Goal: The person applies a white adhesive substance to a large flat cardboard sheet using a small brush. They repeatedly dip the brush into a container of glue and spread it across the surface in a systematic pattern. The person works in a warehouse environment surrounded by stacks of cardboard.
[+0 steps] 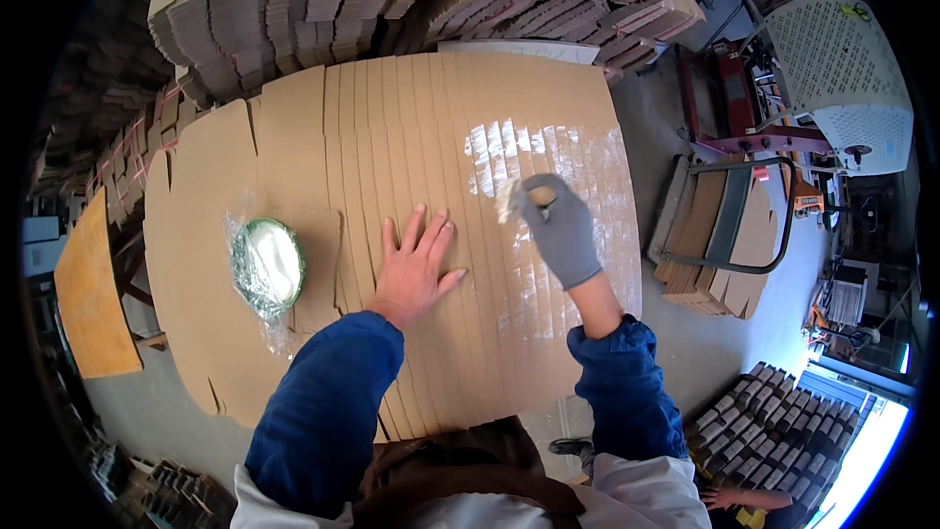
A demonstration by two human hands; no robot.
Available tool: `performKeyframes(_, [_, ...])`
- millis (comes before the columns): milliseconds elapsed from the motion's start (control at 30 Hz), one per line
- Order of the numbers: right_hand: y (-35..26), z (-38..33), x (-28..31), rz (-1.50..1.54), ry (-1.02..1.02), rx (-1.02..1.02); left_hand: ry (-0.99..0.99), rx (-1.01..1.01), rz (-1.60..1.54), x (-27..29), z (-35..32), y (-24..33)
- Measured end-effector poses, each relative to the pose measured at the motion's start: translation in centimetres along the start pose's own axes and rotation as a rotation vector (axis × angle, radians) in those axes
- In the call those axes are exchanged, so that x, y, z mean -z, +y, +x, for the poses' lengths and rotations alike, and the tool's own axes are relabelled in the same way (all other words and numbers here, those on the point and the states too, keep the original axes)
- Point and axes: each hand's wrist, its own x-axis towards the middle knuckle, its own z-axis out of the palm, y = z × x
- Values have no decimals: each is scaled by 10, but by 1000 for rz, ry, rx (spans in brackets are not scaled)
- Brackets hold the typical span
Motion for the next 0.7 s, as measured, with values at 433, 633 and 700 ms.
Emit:
performKeyframes(433, [16,-52,22,-505,-15,39,28,18,32,-1,8,-1])
performKeyframes(633, [27,0,-17,-547,-59,540,-28,24,25,-1,10,10])
performKeyframes(700, [60,19,0,-372,-41,55,-33,32,46,0,8,7])
